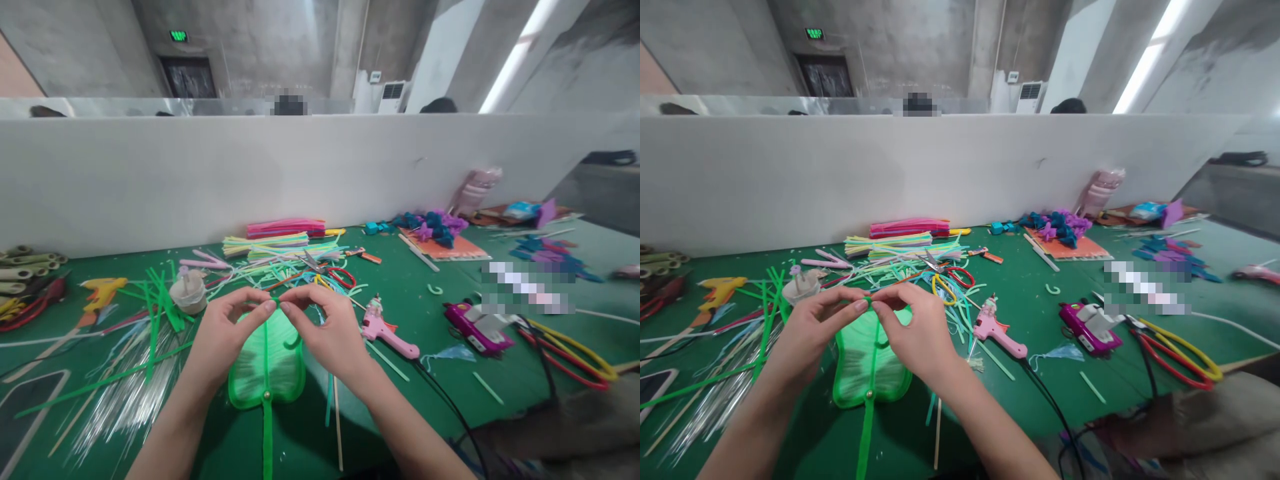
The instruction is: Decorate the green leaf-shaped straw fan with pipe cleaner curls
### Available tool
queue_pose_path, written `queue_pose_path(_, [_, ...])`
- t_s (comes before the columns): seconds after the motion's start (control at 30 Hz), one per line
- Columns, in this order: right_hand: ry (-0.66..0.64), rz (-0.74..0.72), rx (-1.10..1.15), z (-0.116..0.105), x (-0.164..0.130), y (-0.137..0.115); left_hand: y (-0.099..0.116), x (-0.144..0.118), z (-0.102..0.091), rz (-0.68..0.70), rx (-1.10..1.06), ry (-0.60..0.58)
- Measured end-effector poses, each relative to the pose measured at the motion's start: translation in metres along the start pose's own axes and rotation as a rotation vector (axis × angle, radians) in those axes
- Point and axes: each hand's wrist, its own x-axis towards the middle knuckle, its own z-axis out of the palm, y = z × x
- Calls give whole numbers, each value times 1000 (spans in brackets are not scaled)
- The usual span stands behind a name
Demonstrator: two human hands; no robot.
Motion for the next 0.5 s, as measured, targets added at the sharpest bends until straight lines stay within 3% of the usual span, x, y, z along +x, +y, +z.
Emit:
queue_pose_path(0.1, [-43, 32, -9, 4, 3, 5, -8, 4, 2, 7, -15, 38])
queue_pose_path(0.17, [-105, 102, -51, 8, 11, 17, -18, 13, -1, 12, 108, 22])
queue_pose_path(0.27, [-248, 243, -170, 15, 32, 48, -45, 31, -12, 13, 437, -61])
queue_pose_path(0.37, [-389, 308, -214, 27, 53, 85, -75, 47, -25, -35, 586, -67])
queue_pose_path(0.5, [-518, 360, -256, 44, 65, 119, -102, 57, -34, -103, 728, -159])
